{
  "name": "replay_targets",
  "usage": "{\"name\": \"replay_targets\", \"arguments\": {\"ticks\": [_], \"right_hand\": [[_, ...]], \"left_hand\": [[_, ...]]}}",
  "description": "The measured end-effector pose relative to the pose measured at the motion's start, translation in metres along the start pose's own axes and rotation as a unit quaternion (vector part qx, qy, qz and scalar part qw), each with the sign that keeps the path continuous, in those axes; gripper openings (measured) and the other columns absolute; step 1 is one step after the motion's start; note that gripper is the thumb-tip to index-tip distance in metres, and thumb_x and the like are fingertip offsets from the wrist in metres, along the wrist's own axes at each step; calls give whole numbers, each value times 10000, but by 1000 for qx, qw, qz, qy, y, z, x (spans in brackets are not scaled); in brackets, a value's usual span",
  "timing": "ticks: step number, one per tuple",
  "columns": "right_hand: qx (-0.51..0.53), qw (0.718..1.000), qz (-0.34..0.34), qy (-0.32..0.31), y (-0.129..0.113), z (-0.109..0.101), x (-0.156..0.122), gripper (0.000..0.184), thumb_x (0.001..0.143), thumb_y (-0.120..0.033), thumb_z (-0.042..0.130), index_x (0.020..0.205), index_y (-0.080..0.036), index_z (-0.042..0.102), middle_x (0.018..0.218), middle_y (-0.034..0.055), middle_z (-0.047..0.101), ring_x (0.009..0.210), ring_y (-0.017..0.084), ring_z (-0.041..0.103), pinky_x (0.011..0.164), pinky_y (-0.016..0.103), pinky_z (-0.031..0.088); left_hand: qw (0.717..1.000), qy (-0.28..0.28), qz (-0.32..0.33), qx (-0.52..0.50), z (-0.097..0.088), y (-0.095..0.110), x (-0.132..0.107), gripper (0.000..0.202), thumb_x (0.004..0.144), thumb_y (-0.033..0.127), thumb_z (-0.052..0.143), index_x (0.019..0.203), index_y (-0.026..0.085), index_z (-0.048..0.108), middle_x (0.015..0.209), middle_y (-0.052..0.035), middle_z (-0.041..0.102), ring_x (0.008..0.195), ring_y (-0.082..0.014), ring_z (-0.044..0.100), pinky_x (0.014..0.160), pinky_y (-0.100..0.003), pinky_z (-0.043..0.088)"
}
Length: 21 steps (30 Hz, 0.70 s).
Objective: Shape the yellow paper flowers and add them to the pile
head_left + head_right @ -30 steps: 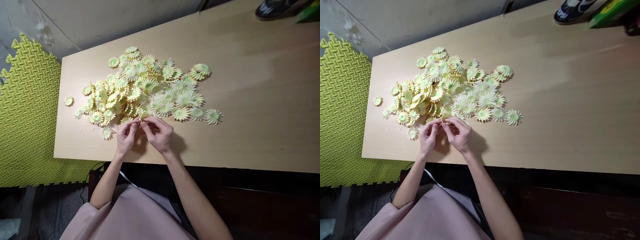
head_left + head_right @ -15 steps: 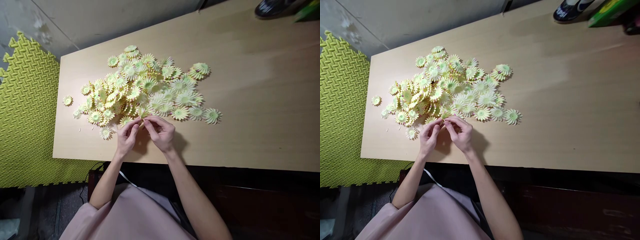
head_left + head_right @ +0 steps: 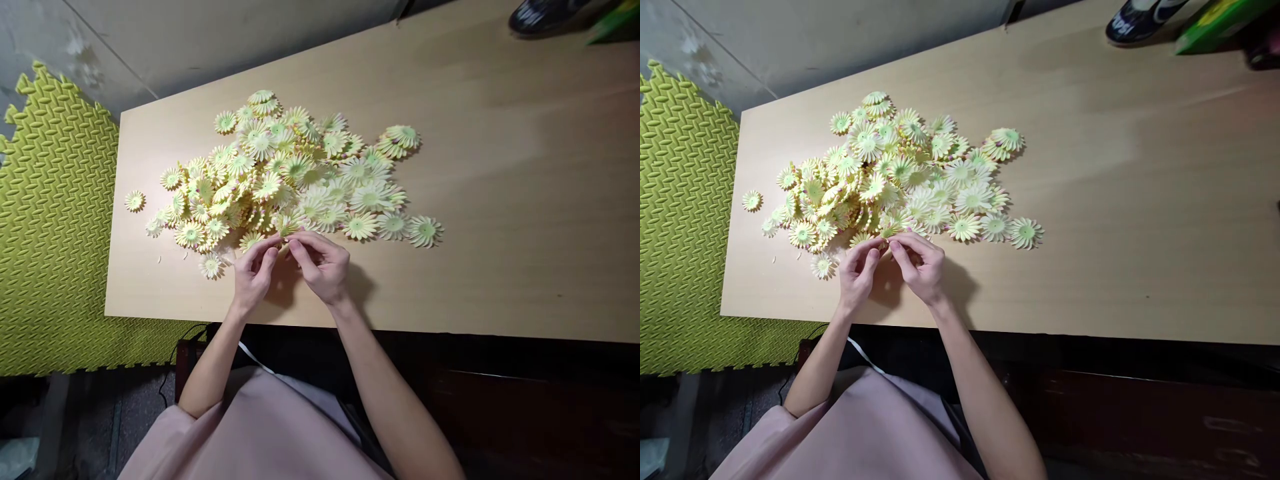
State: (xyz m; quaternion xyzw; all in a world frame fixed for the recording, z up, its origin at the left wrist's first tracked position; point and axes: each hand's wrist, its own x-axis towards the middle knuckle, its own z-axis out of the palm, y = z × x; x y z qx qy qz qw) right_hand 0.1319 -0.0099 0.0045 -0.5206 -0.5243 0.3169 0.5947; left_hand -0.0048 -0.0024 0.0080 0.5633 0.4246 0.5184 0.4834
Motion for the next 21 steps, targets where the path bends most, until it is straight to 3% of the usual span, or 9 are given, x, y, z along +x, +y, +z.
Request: {"name": "replay_targets", "arguments": {"ticks": [12,21], "right_hand": [[6,1000,-12,-1,0,1,1,202,920,-373,640,844,-216,742,836,57,751,598,149,660,516,285,546],[-26,998,-51,-39,1,0,1,160,916,-310,644,839,-226,756,860,58,777,798,199,731,720,344,614]], "left_hand": [[1000,11,7,5,2,0,0,178,949,316,626,1057,238,744,1078,-63,762,1035,-172,728,933,-306,583],[998,60,-32,-11,4,0,1,215,873,396,717,926,188,722,911,-50,749,839,-148,719,795,-279,591]]}}
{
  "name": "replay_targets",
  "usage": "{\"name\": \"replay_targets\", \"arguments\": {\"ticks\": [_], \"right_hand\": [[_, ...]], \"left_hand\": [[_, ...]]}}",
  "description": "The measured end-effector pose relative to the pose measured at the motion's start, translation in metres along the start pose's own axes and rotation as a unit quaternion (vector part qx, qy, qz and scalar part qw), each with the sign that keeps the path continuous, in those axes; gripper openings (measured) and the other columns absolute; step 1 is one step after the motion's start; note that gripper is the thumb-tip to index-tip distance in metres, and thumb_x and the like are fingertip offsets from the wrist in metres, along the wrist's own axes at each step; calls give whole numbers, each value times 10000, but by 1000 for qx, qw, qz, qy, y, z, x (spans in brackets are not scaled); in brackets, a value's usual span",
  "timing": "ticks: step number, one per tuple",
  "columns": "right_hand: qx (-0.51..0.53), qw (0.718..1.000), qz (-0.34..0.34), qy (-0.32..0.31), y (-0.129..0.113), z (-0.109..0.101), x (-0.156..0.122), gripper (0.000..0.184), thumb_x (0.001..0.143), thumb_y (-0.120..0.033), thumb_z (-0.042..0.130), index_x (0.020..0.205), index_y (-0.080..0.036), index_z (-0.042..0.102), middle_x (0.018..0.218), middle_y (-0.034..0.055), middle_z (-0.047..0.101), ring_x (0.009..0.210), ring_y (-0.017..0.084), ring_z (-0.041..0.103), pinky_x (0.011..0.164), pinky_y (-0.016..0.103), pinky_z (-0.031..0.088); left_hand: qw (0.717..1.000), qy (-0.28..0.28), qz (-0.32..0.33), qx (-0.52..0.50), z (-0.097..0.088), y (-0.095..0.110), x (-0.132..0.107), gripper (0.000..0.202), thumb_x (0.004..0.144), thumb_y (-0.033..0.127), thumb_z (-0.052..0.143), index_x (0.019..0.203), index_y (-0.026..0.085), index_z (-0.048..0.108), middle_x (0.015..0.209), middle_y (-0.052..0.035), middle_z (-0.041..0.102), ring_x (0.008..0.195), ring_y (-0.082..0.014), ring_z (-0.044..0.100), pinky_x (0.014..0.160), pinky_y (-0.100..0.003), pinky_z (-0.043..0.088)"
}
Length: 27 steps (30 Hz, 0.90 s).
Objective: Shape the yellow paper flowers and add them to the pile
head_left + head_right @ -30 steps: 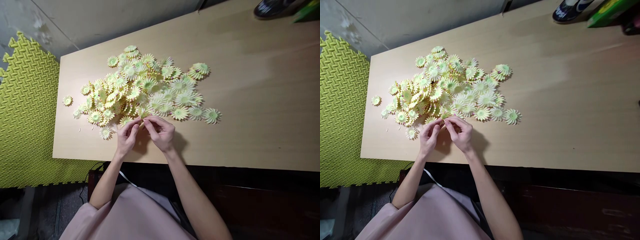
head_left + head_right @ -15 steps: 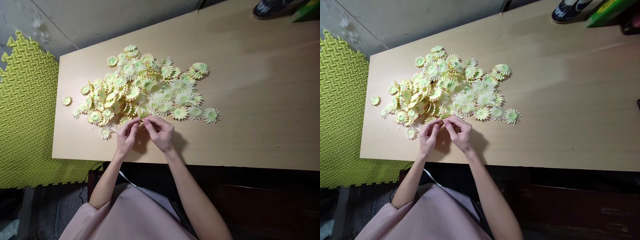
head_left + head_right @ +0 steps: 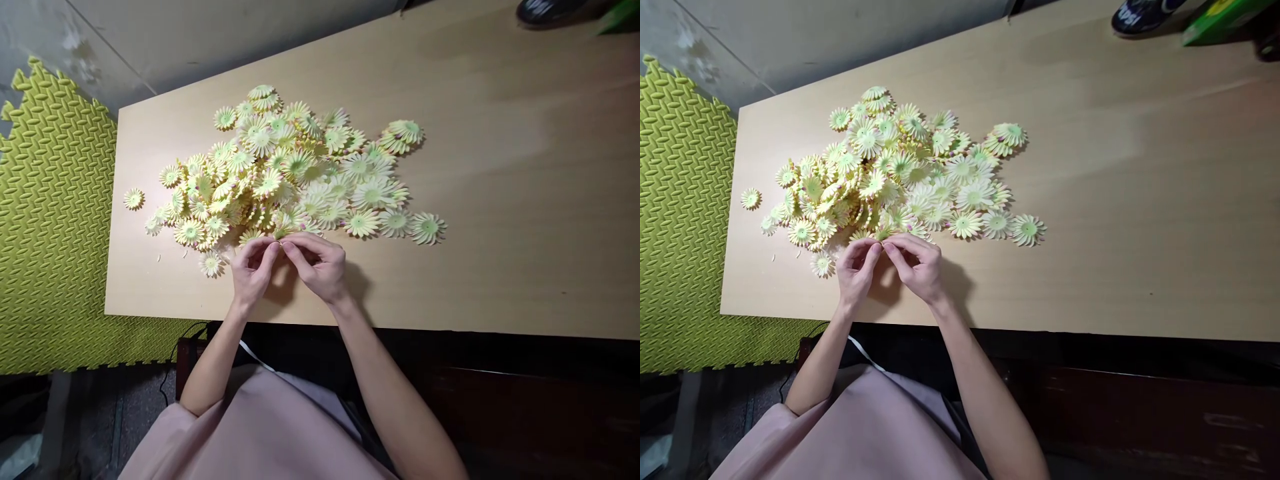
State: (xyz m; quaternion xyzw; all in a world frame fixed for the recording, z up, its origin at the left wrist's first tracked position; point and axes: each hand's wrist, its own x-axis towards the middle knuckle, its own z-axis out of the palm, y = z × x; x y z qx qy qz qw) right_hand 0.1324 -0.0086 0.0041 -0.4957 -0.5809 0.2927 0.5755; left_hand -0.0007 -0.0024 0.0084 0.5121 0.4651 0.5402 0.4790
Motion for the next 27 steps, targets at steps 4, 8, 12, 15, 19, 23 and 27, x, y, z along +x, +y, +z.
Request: {"name": "replay_targets", "arguments": {"ticks": [4,8,12,15,19,23,27], "right_hand": [[9,1000,-12,-8,1,0,0,139,920,-265,640,864,-216,758,876,59,778,798,190,731,715,327,609],[16,1000,-15,-9,2,0,0,146,928,-257,629,864,-208,751,869,59,770,779,182,724,688,310,602],[11,1000,-14,-10,3,0,0,156,935,-265,617,856,-208,740,865,62,763,764,180,714,681,313,599],[10,1000,-8,-13,4,0,-1,166,936,-284,609,859,-207,735,870,66,759,702,173,701,629,309,595],[8,1000,-19,-15,6,0,-1,143,924,-270,617,870,-203,731,868,66,758,702,175,704,630,307,598],[-5,1000,-22,-1,6,2,-1,122,912,-250,635,835,-198,714,839,62,753,759,181,714,679,306,599],[37,998,34,31,5,3,-3,144,917,-302,633,839,-192,684,787,38,719,563,127,664,500,240,543]], "left_hand": [[1000,-1,5,-3,0,-1,0,203,870,375,724,923,179,716,880,-40,743,819,-131,722,769,-244,595],[1000,-1,6,2,-1,-3,1,207,867,369,730,932,173,713,894,-42,745,826,-125,725,780,-228,600],[1000,-6,6,-7,-1,-4,1,192,873,356,726,941,178,712,907,-43,748,843,-123,728,783,-221,602],[1000,-13,-3,-25,0,-6,0,213,849,360,753,946,177,705,900,-40,745,825,-125,729,777,-233,606],[999,-18,-14,-43,1,-7,0,277,795,372,804,953,174,690,919,-35,739,826,-130,728,800,-259,606],[1000,-13,-13,-24,0,-4,0,252,856,407,737,914,172,668,890,-32,723,819,-118,711,783,-237,583],[997,-28,-46,-58,-3,-3,2,273,897,459,676,922,200,594,765,10,666,741,-94,677,740,-210,559]]}}
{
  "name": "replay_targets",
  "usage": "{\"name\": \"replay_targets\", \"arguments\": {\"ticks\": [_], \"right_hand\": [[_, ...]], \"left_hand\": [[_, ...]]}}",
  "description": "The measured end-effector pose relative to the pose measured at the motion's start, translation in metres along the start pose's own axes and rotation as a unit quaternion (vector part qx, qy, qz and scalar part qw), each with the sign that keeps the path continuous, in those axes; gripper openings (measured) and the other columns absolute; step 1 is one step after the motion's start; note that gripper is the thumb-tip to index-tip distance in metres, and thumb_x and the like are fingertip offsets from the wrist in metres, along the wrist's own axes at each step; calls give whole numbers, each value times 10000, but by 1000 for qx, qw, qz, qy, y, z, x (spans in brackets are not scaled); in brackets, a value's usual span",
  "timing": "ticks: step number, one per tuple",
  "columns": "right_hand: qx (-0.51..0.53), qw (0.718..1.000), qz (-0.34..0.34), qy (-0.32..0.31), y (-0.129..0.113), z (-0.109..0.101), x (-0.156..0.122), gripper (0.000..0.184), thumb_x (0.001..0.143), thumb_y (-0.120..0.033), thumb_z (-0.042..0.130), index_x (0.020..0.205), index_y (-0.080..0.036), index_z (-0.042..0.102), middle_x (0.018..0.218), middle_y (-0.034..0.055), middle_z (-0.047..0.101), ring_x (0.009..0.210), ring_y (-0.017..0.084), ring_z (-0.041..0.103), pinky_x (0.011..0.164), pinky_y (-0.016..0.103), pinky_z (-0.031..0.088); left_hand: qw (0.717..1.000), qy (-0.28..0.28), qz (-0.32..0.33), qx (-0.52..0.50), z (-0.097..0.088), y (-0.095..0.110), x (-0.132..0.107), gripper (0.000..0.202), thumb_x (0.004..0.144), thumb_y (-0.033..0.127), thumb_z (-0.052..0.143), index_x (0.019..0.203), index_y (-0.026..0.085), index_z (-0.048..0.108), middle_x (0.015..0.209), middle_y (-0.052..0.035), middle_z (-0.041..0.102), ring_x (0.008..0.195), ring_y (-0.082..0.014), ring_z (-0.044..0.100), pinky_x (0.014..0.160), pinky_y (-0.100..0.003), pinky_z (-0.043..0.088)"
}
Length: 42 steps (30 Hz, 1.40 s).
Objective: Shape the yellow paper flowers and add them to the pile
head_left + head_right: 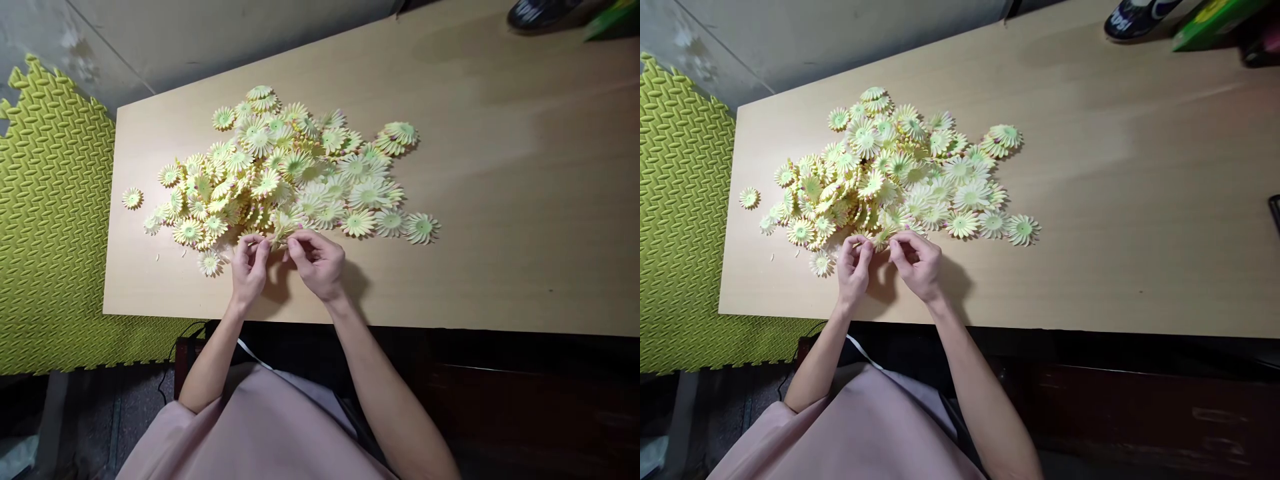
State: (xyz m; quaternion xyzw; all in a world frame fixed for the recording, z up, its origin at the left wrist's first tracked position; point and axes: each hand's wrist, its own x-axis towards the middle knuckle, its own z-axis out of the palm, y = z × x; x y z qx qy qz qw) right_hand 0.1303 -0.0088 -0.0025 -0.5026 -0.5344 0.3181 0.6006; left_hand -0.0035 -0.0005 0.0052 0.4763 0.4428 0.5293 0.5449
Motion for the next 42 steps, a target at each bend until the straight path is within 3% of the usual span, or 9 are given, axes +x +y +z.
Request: {"name": "replay_targets", "arguments": {"ticks": [5,11,16,19,21,24,27,33,42], "right_hand": [[46,994,61,75,2,-1,-1,235,919,-412,626,837,-194,654,930,42,726,459,71,616,400,197,487],[81,967,88,223,11,-3,3,280,887,-481,660,869,-206,613,606,-56,563,392,77,559,348,182,424],[49,962,83,255,11,-1,6,248,843,-415,732,888,-187,646,768,13,651,444,79,550,345,216,437],[-19,956,34,292,10,0,3,215,833,-363,750,894,-186,643,839,36,672,518,92,584,385,217,454],[-81,959,-32,268,9,0,-1,160,842,-318,743,890,-190,659,851,41,691,587,112,624,458,233,505],[-136,977,-119,110,4,2,-4,75,868,-277,709,892,-206,702,846,52,735,695,159,688,583,283,576],[-133,983,-124,5,-1,4,-3,89,906,-281,657,888,-222,721,845,62,759,747,186,717,648,313,595],[-88,995,-51,13,-1,2,-2,145,924,-331,636,886,-218,718,811,57,740,725,185,704,646,311,587],[-57,998,-34,18,-1,2,-2,141,908,-338,662,901,-213,726,828,60,734,740,183,701,616,293,577]], "left_hand": [[994,25,-42,-99,-5,-9,3,326,871,505,695,932,232,527,701,48,610,699,-97,649,791,-256,574],[975,93,-81,-183,-6,-5,7,382,792,467,788,917,237,510,691,73,576,750,-107,663,901,-356,599],[979,101,-57,-165,-3,-4,6,343,792,455,791,901,211,576,642,78,560,665,-72,615,848,-298,607],[986,91,-50,-130,-3,-7,3,300,822,441,765,918,200,613,720,48,630,720,-75,657,842,-266,601],[990,83,-46,-103,-3,-7,2,269,840,418,751,938,196,633,812,16,684,783,-92,694,820,-255,605],[996,58,-27,-58,-3,-4,0,236,858,392,737,953,194,655,915,-24,725,850,-123,723,770,-246,613],[1000,25,8,-18,-2,-2,-1,222,866,387,730,937,185,672,937,-39,735,882,-133,728,803,-247,609],[999,-12,27,15,-2,-5,-2,255,917,411,663,1054,202,717,1058,-70,751,977,-158,731,918,-292,599],[992,-46,89,83,-2,-5,-4,288,927,247,635,1195,253,742,1225,-58,749,1164,-222,708,1066,-407,569]]}}
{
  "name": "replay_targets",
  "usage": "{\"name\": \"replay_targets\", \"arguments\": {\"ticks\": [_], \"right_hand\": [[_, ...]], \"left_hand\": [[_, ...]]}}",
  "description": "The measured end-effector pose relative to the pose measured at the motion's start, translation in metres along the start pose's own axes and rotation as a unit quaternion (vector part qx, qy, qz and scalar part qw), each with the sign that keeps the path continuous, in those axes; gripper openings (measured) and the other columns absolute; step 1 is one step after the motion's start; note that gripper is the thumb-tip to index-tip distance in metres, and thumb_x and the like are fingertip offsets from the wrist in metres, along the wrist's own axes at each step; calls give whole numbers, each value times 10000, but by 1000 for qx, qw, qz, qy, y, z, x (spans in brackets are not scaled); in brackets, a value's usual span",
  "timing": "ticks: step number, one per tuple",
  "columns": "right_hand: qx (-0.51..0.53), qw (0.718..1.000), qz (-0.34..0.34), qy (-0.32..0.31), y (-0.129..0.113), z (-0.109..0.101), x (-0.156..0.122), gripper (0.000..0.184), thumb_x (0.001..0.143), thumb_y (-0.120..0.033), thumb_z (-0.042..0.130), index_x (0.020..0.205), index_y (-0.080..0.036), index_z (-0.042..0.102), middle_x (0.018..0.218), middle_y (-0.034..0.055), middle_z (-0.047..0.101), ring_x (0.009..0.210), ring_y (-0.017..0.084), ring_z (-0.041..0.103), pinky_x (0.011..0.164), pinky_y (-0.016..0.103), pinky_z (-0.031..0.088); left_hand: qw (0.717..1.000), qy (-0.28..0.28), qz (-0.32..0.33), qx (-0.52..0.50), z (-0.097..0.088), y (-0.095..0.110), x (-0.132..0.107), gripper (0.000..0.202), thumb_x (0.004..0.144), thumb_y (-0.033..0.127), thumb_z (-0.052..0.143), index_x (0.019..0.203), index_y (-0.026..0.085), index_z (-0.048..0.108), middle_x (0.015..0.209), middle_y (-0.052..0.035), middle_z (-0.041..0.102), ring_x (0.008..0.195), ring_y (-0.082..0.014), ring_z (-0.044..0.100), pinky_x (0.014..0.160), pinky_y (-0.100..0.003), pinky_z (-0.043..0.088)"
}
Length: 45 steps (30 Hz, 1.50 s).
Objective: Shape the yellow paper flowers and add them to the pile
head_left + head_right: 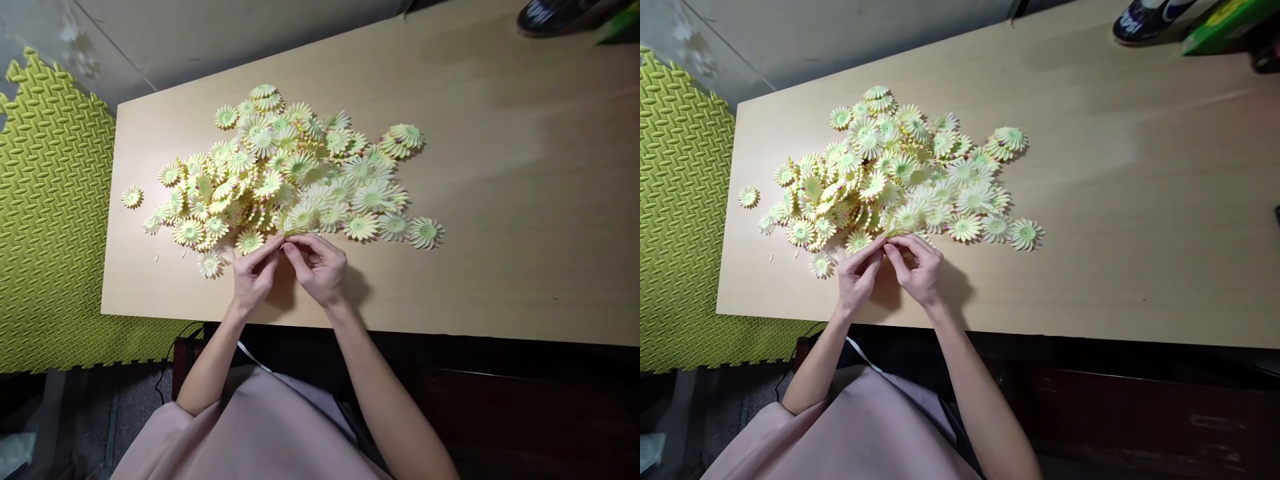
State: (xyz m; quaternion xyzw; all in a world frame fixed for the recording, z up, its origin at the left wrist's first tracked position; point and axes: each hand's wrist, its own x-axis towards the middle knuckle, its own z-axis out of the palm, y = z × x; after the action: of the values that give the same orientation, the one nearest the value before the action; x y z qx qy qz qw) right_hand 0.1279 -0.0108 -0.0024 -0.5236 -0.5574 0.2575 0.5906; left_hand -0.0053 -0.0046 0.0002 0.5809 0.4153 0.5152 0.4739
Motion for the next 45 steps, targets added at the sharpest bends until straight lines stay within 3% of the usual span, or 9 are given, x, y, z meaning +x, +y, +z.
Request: {"name": "replay_targets", "arguments": {"ticks": [13,45], "right_hand": [[-8,1000,-27,4,1,0,0,81,903,-271,664,910,-217,724,847,65,744,764,190,709,666,313,592],[-18,999,-33,9,-1,-1,2,103,908,-278,658,900,-219,742,854,70,762,774,199,725,663,315,599]], "left_hand": [[999,-13,44,29,0,-6,-1,404,922,119,544,1241,301,714,1270,-19,723,1223,-221,677,1093,-414,553],[998,-13,50,35,-1,-7,0,432,917,91,545,1249,320,700,1300,2,699,1236,-215,663,1088,-398,558]]}}
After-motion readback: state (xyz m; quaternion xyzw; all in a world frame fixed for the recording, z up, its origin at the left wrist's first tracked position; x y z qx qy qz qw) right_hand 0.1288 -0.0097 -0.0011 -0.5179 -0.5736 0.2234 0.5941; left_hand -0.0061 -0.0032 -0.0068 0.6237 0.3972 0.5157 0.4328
